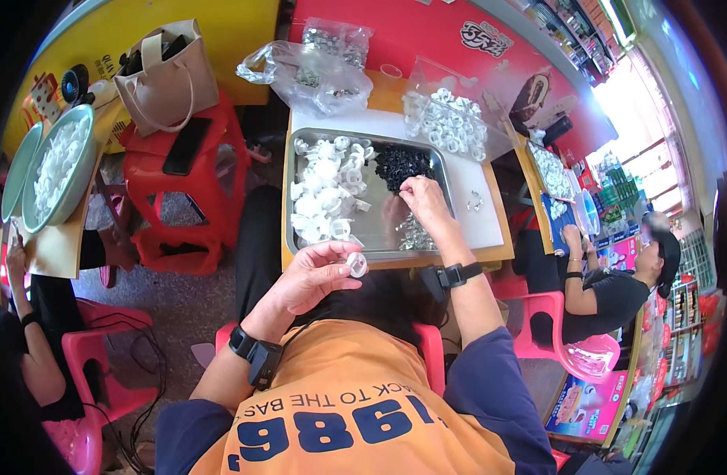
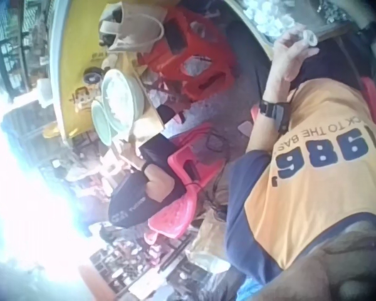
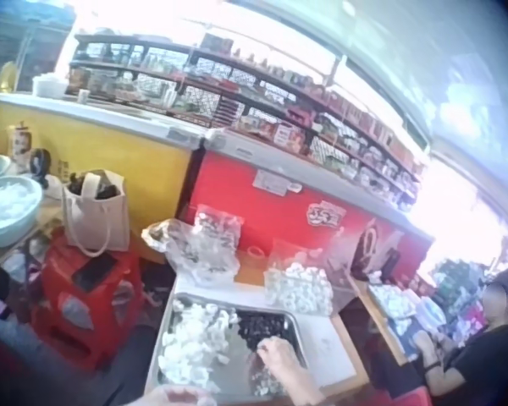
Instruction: Manually assemble small eyelets or studs onto circular plastic components.
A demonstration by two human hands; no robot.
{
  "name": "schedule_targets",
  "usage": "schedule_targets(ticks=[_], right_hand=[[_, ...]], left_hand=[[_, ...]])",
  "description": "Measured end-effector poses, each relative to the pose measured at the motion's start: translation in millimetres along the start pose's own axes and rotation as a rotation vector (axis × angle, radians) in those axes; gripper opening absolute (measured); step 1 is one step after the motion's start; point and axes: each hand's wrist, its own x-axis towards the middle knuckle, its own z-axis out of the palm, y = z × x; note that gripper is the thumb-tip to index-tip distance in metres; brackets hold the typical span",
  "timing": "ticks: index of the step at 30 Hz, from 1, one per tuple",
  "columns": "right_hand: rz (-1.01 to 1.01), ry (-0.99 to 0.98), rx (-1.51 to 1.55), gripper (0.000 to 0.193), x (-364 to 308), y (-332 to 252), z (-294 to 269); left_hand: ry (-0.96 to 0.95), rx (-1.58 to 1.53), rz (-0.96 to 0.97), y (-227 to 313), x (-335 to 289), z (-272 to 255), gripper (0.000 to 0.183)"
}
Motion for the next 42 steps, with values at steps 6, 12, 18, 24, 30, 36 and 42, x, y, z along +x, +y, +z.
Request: schedule_targets(ticks=[6, 12, 18, 24, 30, 36, 42], right_hand=[[0.263, -0.009, 0.384, 0.011, -8, -1, -13], [0.542, -0.142, 1.423, 0.011, -41, -41, -36], [0.408, -0.166, 1.826, 0.016, -80, -86, -50], [0.425, -0.085, 1.743, 0.022, -97, -114, -58], [0.359, 0.000, 1.453, 0.021, -104, -132, -63], [0.257, 0.073, 1.213, 0.019, -108, -141, -60], [0.261, 0.076, 1.429, 0.016, -110, -131, -47]], left_hand=[[0.009, 0.010, 0.011, -2, 1, -4, 0.033], [-0.009, -0.034, -0.023, 1, 0, -2, 0.032], [-0.023, -0.090, -0.052, 0, 1, 0, 0.027], [0.005, -0.033, -0.026, -4, 1, -2, 0.025], [0.010, -0.054, -0.043, -1, 1, 2, 0.026], [0.009, -0.057, -0.037, -3, 0, -1, 0.025], [0.022, -0.057, -0.044, -4, 0, 1, 0.025]])
